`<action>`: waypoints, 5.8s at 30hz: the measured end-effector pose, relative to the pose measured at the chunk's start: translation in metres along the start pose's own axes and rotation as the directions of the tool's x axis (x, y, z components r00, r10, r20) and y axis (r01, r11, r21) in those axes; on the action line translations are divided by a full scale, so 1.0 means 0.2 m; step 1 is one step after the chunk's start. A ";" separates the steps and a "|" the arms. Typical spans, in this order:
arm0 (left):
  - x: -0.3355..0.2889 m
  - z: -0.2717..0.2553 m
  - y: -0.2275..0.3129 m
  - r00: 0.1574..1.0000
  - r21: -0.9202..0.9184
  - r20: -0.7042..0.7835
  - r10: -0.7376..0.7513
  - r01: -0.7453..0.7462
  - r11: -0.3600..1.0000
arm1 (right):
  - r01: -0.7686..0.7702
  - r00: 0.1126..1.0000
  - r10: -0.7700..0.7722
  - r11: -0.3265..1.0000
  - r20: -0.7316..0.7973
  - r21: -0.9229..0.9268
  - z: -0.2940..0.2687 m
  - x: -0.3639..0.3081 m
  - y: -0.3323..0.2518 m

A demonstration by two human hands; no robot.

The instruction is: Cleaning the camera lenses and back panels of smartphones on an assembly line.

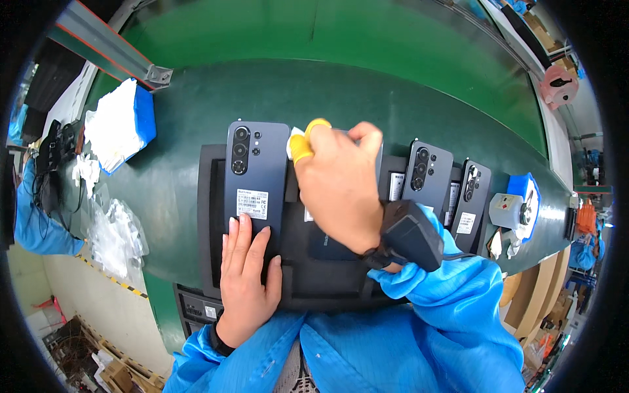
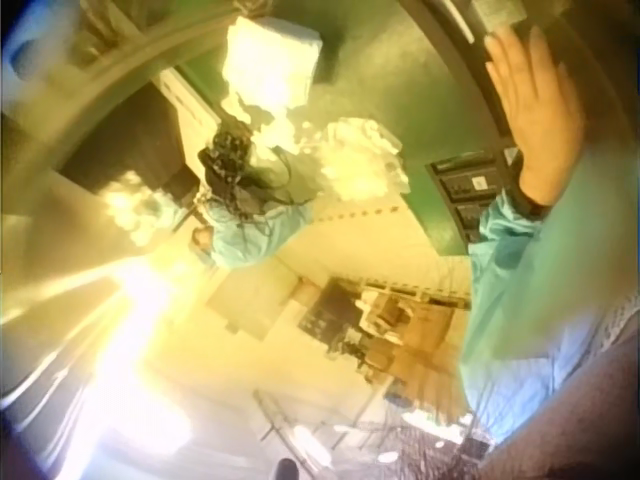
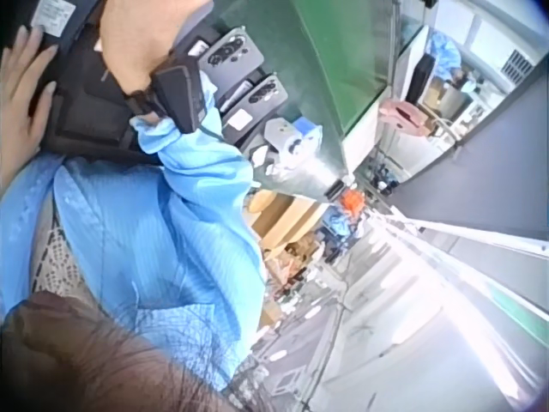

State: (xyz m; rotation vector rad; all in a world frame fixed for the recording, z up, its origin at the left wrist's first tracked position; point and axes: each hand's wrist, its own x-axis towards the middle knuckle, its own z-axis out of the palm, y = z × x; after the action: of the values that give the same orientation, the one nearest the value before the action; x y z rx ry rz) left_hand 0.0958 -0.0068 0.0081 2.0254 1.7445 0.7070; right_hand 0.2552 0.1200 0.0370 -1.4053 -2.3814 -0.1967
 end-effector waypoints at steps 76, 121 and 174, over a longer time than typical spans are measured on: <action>-0.06 -0.03 -0.17 0.961 0.219 -0.274 -0.040 0.103 0.970 | 0.097 0.995 -0.093 0.962 -0.029 0.255 -0.21 -0.64 0.00; 0.00 0.26 0.38 0.825 -0.090 0.233 0.515 -0.509 0.856 | -0.117 0.993 0.118 0.993 0.006 -0.011 -0.29 -1.00 0.16; -0.08 0.39 0.52 0.887 0.055 0.175 0.427 -0.442 0.895 | -0.352 0.936 0.352 0.936 -0.026 -0.008 -0.36 -1.06 0.14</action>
State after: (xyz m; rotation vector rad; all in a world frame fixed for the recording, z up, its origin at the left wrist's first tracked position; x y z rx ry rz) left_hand 0.2223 -0.0370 0.0038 2.4999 1.2617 0.5755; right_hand 0.3902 -0.0609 0.0201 -1.7930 -2.0647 -0.1315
